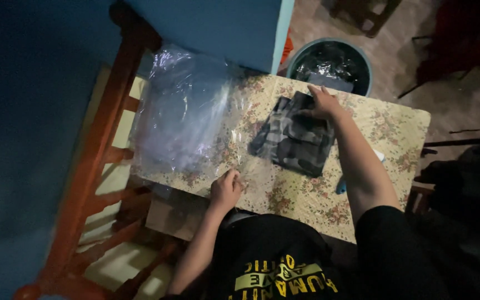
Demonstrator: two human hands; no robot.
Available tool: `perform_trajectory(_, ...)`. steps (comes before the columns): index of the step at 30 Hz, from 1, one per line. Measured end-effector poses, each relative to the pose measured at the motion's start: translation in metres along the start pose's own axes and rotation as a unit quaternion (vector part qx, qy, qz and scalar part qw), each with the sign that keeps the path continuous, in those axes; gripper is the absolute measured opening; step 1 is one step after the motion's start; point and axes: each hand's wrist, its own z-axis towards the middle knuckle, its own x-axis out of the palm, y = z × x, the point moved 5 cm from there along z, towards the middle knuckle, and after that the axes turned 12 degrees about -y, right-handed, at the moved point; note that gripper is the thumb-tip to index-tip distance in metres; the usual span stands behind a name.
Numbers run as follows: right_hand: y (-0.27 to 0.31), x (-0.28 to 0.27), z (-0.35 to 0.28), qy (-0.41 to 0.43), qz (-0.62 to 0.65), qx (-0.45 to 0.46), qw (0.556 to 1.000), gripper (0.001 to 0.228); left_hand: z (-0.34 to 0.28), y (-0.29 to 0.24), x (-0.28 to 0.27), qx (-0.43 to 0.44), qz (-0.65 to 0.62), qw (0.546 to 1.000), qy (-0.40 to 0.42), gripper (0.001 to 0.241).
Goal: The person folds a camouflage-patterned garment on a table, then places it into a clear plastic bag and seals it. A lint roller is visible on the table but not used.
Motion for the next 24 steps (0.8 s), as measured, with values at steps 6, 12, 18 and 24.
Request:
perform_trajectory(6,-0.017,0.020,0.000,0.117,-0.008,0.015,0.993,0.082,0.004,0.003,-0.005,-0.017,-0.006,1.000,-0.010,0.009)
perform_trajectory(12,-0.047,0.054,-0.026,0.097,0.015,0.065,0.993,0.064,0.020,0.014,0.006,0.009,-0.013,0.999,-0.049,0.005)
perform_trajectory(18,-0.017,0.023,-0.104,0.122,0.228,0.175,0.950,0.069,0.033,0.023,0.048,-0.073,-0.002,0.983,0.166,0.013)
perform_trajectory(24,0.028,0.015,-0.191,0.087,0.428,0.313,0.844,0.082,0.033,0.046,0.132,-0.069,-0.007,0.959,0.275,0.041)
